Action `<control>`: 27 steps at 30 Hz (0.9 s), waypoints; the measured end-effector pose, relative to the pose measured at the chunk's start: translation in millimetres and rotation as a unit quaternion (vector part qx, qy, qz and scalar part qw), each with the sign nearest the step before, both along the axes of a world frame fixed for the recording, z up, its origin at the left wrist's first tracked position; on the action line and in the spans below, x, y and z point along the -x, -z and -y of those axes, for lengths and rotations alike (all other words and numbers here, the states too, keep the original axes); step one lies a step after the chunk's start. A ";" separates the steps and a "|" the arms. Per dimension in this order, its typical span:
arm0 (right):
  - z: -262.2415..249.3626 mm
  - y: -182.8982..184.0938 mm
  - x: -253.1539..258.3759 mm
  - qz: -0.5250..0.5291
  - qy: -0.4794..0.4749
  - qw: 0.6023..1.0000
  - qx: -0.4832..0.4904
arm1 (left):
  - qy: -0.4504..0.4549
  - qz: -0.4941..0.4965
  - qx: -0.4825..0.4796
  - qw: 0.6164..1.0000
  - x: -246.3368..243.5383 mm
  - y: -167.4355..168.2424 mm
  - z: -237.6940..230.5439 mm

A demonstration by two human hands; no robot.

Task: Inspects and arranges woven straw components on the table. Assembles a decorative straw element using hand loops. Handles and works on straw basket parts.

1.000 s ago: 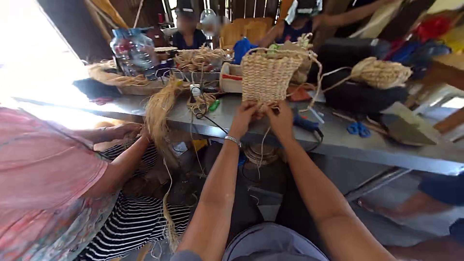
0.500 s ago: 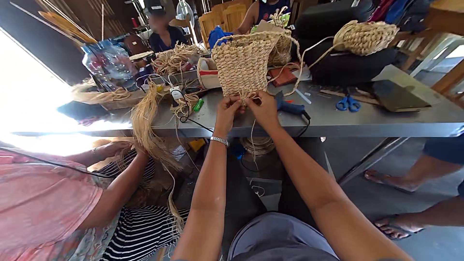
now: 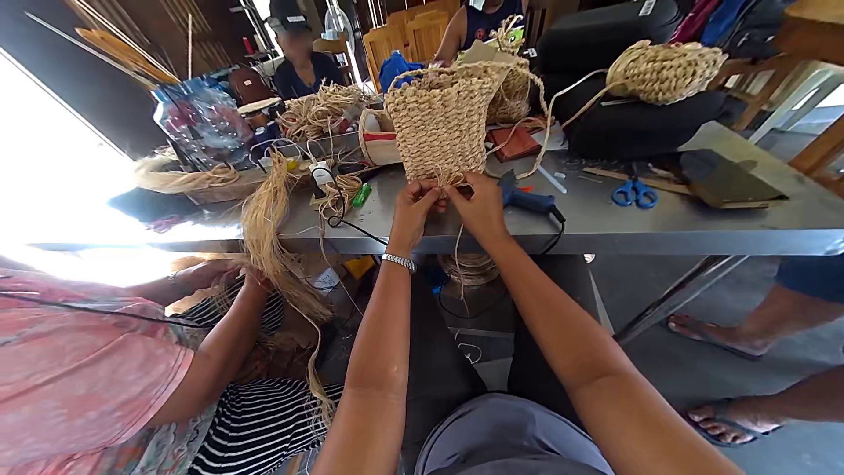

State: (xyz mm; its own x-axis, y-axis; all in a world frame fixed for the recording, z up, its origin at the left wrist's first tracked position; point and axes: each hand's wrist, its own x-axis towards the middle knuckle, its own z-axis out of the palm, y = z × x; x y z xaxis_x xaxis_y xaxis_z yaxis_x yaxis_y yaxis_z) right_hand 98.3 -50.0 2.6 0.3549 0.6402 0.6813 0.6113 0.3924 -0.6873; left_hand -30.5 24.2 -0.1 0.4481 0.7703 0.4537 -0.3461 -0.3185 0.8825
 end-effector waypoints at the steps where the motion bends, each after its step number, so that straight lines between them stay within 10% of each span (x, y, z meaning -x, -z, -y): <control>1: 0.5 0.2 0.0 0.002 0.003 1.000 -0.001 | 0.003 0.002 0.002 1.000 -0.1 0.1 0.2; 27: 9.4 -1.9 1.6 0.027 -0.013 0.999 0.029 | -0.037 -0.079 -0.050 0.995 11.1 -3.5 18.6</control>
